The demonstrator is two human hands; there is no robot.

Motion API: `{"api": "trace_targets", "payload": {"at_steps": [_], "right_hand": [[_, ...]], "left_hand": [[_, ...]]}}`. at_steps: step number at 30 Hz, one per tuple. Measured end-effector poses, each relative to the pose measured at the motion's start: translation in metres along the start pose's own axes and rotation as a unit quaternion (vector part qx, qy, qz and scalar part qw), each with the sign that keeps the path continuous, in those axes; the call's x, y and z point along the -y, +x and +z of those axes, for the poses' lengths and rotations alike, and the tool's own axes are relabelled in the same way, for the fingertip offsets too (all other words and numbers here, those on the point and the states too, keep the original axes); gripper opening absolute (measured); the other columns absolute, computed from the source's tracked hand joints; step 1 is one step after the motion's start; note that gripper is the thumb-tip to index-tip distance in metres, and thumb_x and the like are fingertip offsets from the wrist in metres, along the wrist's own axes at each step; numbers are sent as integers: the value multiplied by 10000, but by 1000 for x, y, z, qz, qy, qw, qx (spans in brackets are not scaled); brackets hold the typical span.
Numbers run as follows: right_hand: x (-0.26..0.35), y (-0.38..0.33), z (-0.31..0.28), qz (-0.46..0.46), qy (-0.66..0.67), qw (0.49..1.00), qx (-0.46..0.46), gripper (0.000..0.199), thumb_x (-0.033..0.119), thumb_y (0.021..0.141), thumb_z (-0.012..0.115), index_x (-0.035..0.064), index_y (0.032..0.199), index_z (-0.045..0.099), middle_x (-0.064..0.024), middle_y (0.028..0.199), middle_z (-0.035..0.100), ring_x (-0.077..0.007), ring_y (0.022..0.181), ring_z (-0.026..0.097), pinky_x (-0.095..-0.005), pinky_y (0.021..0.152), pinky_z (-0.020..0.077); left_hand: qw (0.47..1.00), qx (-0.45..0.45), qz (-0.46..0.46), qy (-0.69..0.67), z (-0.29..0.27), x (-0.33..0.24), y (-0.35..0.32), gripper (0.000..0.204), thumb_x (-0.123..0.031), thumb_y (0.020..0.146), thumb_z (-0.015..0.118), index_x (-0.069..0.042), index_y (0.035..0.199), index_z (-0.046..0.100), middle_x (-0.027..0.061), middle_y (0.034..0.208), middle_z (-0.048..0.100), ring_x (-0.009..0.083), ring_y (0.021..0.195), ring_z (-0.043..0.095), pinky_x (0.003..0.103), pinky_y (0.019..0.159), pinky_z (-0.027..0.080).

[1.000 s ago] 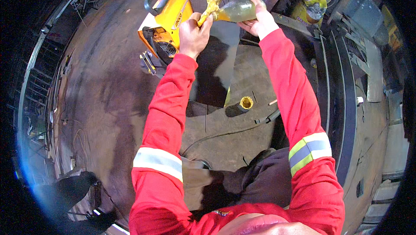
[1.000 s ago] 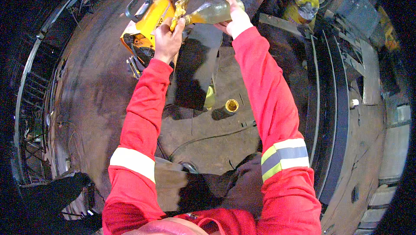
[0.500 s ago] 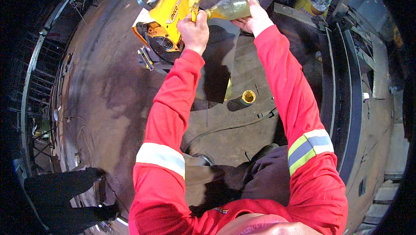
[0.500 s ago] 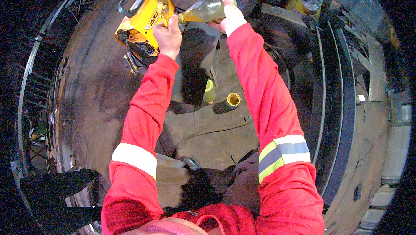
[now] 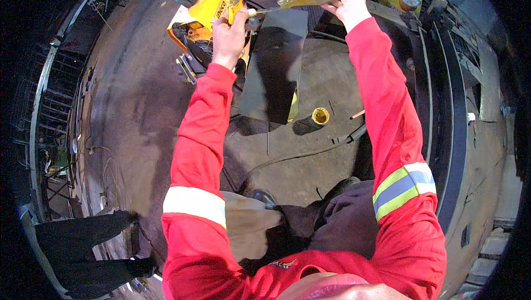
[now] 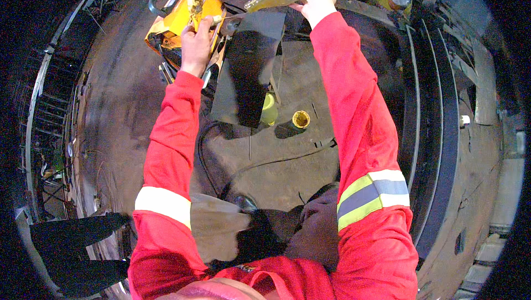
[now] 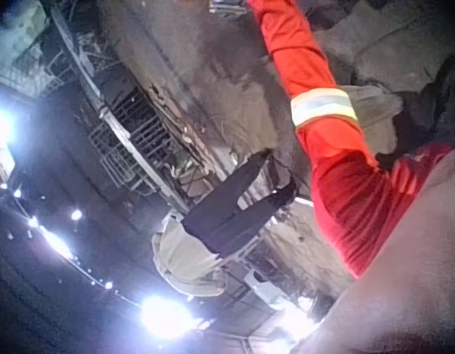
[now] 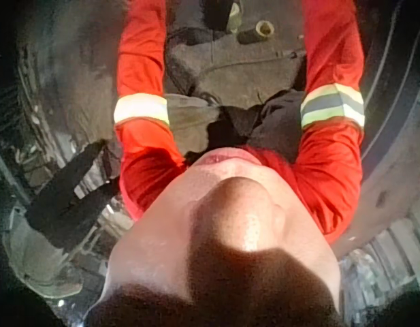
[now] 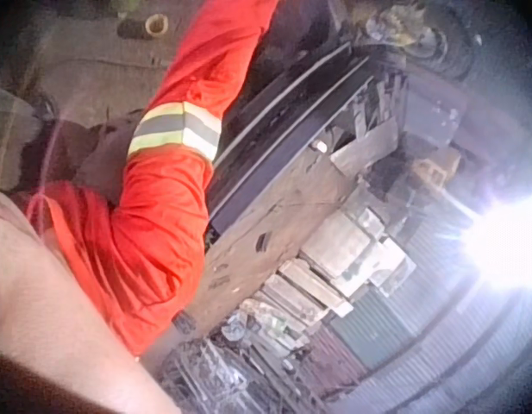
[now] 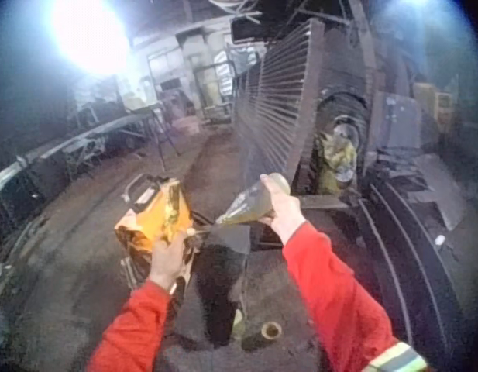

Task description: The person pours a yellow viscous liquid from a plastic bottle onto a dark metal sheet and spreads it evenly using a yellow brush. The person works in a workshop environment, handling the bottle and brush to coat the surface of the metal piece.

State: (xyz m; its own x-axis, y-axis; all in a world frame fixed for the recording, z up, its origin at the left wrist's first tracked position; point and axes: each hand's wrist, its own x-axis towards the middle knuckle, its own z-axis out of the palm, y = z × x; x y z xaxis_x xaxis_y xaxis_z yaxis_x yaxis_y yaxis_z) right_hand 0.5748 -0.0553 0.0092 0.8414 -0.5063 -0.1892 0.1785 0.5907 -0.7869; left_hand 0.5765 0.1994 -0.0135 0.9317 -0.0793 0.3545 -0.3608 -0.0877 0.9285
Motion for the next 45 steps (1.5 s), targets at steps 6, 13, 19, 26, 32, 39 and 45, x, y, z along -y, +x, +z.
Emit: {"api": "trace_targets", "payload": {"at_steps": [6, 13, 19, 26, 32, 39, 45], "right_hand": [[-3, -9, 14, -75, -120, 990, 10, 422, 231, 655, 874, 61, 978, 662, -60, 876, 679, -187, 777, 658, -371, 652, 533], [-16, -28, 34, -206, -210, 955, 44, 462, 204, 613, 897, 26, 970, 664, -62, 875, 688, -154, 746, 640, -306, 694, 518], [-22, -36, 36, -262, -326, 907, 46, 526, 261, 591, 903, 15, 988, 660, -92, 911, 690, -147, 794, 653, -301, 727, 528], [-32, -35, 37, -244, -270, 927, 89, 543, 265, 592, 901, 3, 992, 644, -100, 917, 692, -144, 788, 653, -286, 731, 523], [-30, -41, 41, -264, -362, 893, 35, 592, 319, 580, 896, -10, 998, 636, -122, 935, 692, -195, 826, 667, -311, 760, 524], [-26, -53, 40, -278, -353, 892, 55, 554, 353, 595, 877, 8, 975, 668, -136, 951, 702, -212, 879, 679, -320, 809, 512], [-34, -44, 40, -310, -350, 874, 130, 541, 343, 598, 873, 10, 980, 686, -132, 955, 706, -216, 881, 680, -318, 816, 509]], "left_hand": [[995, 67, 21, 65, -26, 7, -7, 288, -216, 869, 657, 55, 964, 668, 62, 876, 679, 84, 766, 589, 243, 689, 475], [980, 113, 25, 159, -39, -2, -23, 315, -227, 858, 698, 54, 992, 652, 65, 897, 670, 78, 784, 585, 233, 698, 486], [987, 58, 114, 99, -63, -44, -27, 173, -112, 877, 671, 26, 982, 657, 12, 896, 655, 62, 791, 587, 220, 715, 478], [997, -7, 78, 25, -82, -124, -38, 167, -151, 865, 687, -19, 965, 667, -87, 571, 453, -8, 437, 303, 200, 415, 185], [994, 60, 24, 92, -71, -95, -51, 163, -159, 847, 699, -38, 955, 691, -61, 706, 587, 19, 563, 452, 203, 495, 337], [985, 107, -54, 126, -89, -8, -86, 199, -151, 873, 672, -22, 1026, 679, -37, 747, 616, 38, 592, 499, 206, 533, 378], [974, 55, -94, 199, -165, 31, -169, 184, -80, 849, 682, 13, 1007, 659, -2, 876, 655, 63, 791, 564, 230, 723, 468]]}}
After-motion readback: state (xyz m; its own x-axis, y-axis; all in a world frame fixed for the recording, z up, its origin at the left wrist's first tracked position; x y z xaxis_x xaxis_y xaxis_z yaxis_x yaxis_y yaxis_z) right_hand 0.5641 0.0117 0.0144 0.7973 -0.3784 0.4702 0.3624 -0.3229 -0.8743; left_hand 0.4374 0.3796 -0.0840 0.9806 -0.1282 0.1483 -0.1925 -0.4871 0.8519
